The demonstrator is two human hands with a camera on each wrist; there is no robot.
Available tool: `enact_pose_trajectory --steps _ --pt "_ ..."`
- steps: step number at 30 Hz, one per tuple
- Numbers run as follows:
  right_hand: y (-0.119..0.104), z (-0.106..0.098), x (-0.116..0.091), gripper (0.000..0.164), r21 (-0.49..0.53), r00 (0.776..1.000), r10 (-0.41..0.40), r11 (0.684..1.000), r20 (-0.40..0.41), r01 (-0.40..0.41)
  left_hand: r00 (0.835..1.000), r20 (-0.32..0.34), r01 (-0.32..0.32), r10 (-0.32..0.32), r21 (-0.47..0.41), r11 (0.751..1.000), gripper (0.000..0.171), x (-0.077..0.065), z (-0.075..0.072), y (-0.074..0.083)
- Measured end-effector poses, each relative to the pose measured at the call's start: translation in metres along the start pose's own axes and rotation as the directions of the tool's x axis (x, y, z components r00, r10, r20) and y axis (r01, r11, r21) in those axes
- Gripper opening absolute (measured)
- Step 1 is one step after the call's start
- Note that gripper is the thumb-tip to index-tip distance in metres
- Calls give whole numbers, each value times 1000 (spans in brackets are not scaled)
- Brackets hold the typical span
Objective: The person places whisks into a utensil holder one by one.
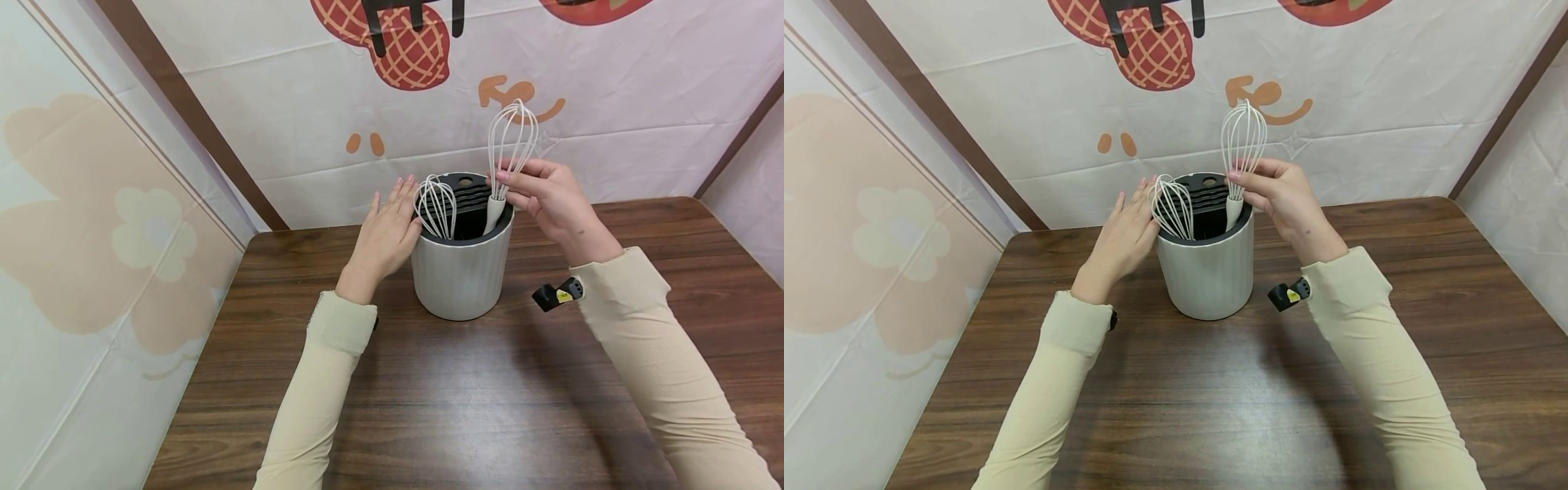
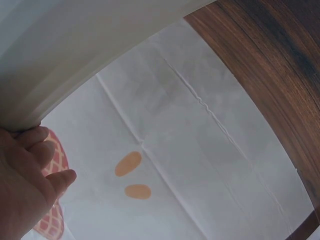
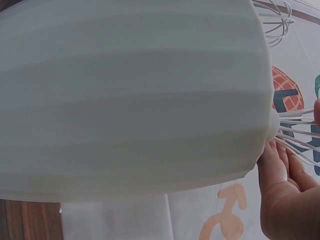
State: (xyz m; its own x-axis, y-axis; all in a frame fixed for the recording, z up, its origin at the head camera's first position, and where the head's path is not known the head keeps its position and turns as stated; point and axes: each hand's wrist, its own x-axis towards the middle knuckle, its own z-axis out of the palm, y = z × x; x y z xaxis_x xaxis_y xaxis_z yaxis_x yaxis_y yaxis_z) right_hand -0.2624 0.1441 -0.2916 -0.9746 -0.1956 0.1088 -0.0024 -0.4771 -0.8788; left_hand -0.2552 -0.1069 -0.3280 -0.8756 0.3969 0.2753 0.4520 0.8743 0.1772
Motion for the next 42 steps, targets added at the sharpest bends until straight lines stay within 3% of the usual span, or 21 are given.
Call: enact_pose_trajectory --steps 24,42 --pt "0 -2 1 12 34 999 9 999 43 -10 1000 0 3 -3 -8 1000 56 1 1 0" --pt "-3 -2 -2 12 -14 999 21 1000 48 -21 1000 5 2 -2 1 1000 55 1 0 0"
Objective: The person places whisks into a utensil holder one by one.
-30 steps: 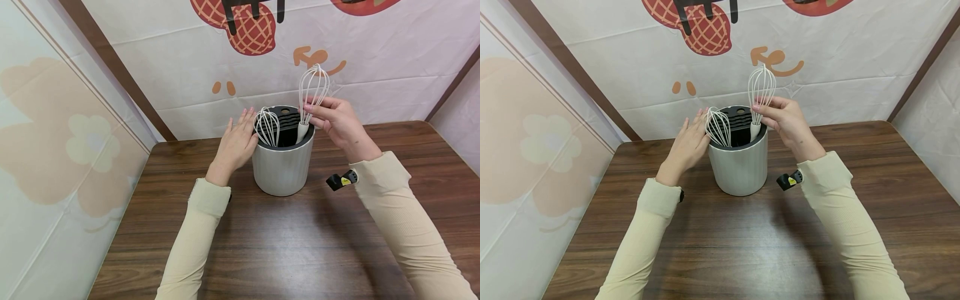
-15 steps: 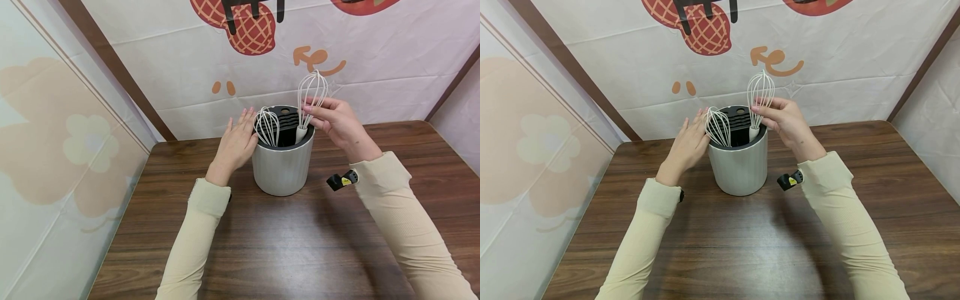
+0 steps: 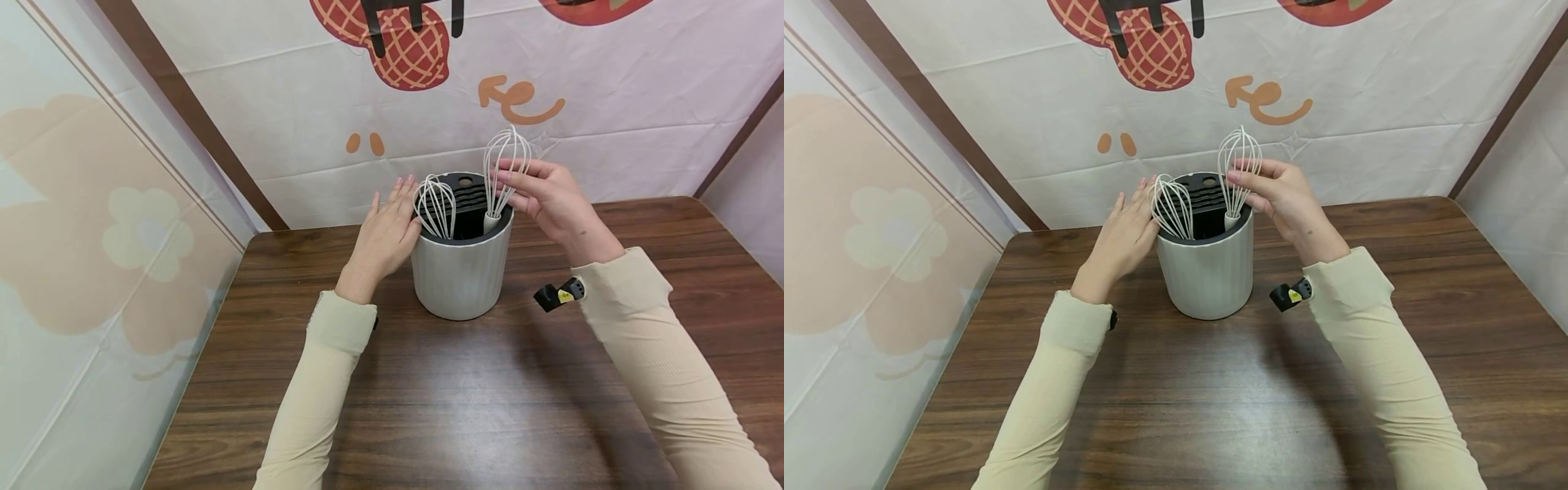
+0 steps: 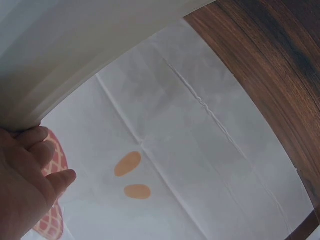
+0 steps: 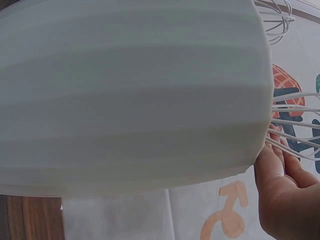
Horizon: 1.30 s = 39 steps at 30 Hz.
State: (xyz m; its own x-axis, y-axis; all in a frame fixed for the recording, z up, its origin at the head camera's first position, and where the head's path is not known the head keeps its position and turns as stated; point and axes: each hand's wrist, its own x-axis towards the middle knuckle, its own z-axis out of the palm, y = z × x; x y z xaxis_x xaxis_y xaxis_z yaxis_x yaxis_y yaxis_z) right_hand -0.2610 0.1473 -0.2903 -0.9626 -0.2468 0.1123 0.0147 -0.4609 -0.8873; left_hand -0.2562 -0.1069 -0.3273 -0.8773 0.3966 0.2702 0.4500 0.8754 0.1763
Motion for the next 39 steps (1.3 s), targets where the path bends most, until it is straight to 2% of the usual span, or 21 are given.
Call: enact_pose_trajectory --steps 10,25,39 --pt "1 0 0 10 -30 1000 -6 1000 -10 6 1000 -5 -6 6 -9 1000 55 0 0 -1" --pt "3 0 0 9 -2 1000 -24 1000 10 24 1000 -1 -3 3 -8 1000 56 -2 0 0" --pt "-1 4 -2 14 23 996 -28 999 84 26 1000 -1 -6 6 -3 1000 56 0 -1 -2"
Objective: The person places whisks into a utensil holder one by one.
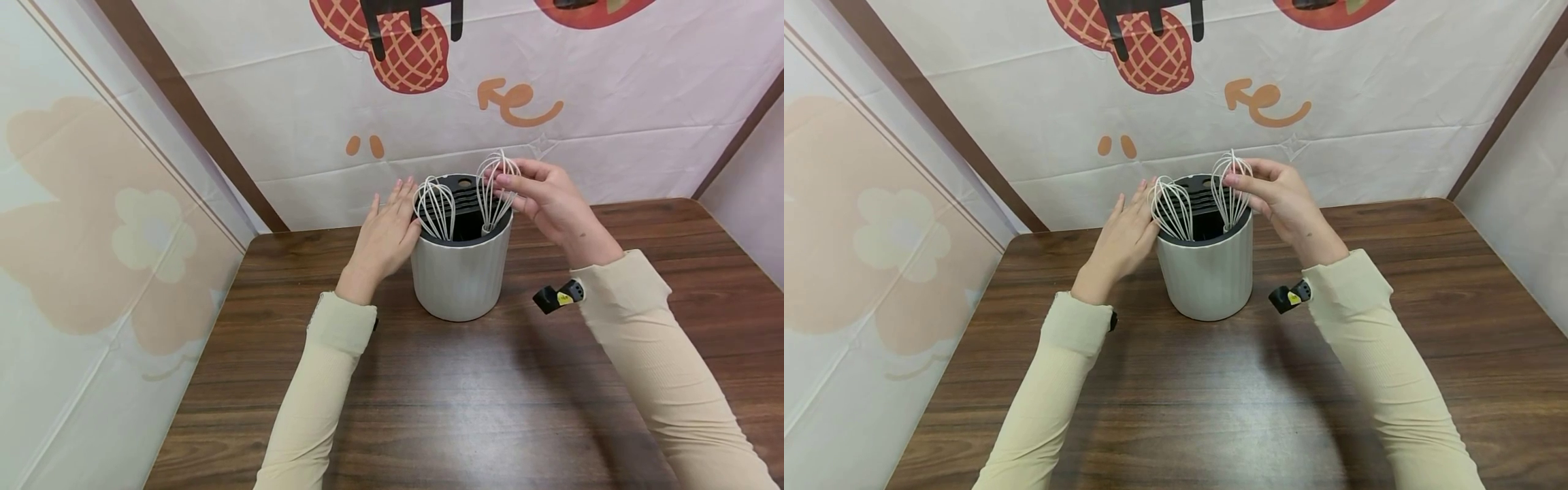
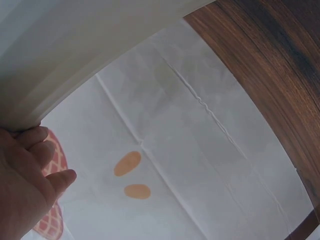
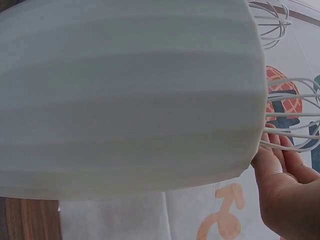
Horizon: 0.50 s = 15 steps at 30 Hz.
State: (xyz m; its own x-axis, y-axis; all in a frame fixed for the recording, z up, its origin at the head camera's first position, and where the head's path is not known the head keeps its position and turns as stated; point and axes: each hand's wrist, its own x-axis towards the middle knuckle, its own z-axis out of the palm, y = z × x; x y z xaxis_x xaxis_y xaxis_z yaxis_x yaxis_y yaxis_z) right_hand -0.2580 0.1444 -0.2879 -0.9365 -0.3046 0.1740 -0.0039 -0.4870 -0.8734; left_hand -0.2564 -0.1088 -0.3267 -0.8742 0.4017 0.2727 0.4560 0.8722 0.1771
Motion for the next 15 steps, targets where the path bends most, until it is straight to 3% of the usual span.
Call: enact_pose_trajectory --steps 15 --pt "0 -4 0 17 11 1000 13 1000 5 -13 1000 7 18 -18 -3 1000 56 2 2 1"
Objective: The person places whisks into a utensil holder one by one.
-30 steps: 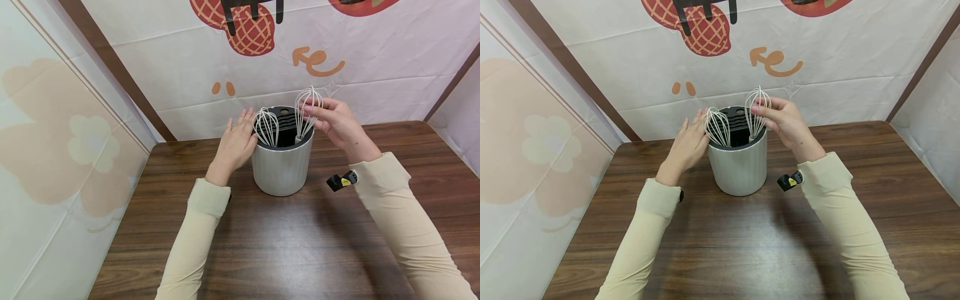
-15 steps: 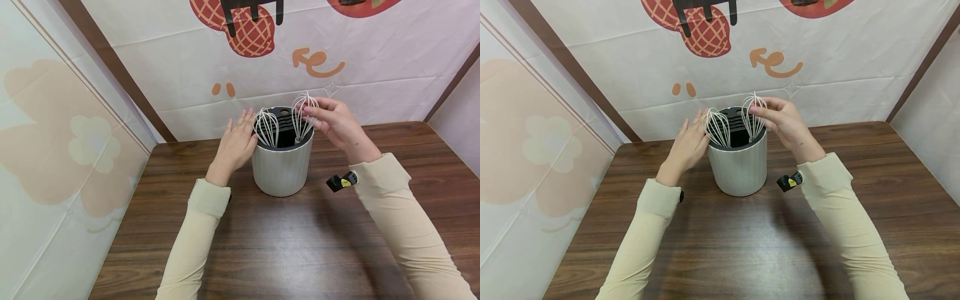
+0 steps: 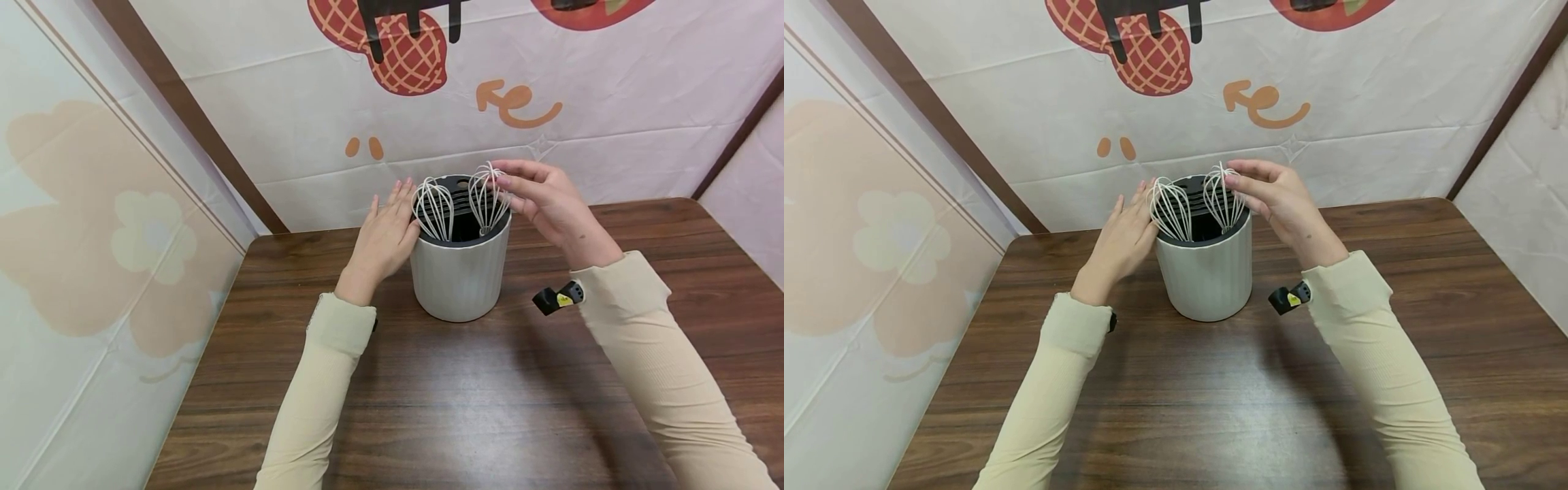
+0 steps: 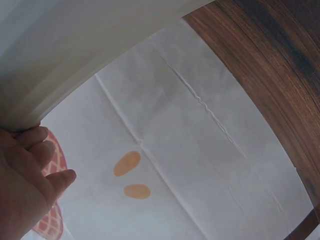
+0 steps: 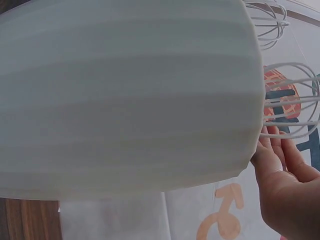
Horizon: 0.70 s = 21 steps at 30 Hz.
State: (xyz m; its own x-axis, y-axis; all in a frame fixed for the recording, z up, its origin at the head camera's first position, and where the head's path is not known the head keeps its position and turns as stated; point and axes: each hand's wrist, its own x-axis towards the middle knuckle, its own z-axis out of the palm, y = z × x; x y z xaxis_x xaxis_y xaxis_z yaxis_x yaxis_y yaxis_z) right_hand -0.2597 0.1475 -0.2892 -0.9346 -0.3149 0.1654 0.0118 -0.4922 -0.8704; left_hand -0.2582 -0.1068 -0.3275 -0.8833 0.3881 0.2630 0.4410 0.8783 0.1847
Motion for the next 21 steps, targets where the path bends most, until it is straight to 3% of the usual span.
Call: enact_pose_trajectory --steps 13,18,21 --pt "0 -2 -2 18 -34 999 -16 999 34 17 1000 1 -3 3 -15 1000 56 -1 -1 -1" --pt "-1 -9 -5 18 -57 999 -34 998 28 36 1000 15 8 -6 -123 992 58 -3 1 -3" --pt "-2 -15 -7 19 -133 998 -58 989 1 58 1000 5 8 -7 -182 983 59 -5 0 -5"
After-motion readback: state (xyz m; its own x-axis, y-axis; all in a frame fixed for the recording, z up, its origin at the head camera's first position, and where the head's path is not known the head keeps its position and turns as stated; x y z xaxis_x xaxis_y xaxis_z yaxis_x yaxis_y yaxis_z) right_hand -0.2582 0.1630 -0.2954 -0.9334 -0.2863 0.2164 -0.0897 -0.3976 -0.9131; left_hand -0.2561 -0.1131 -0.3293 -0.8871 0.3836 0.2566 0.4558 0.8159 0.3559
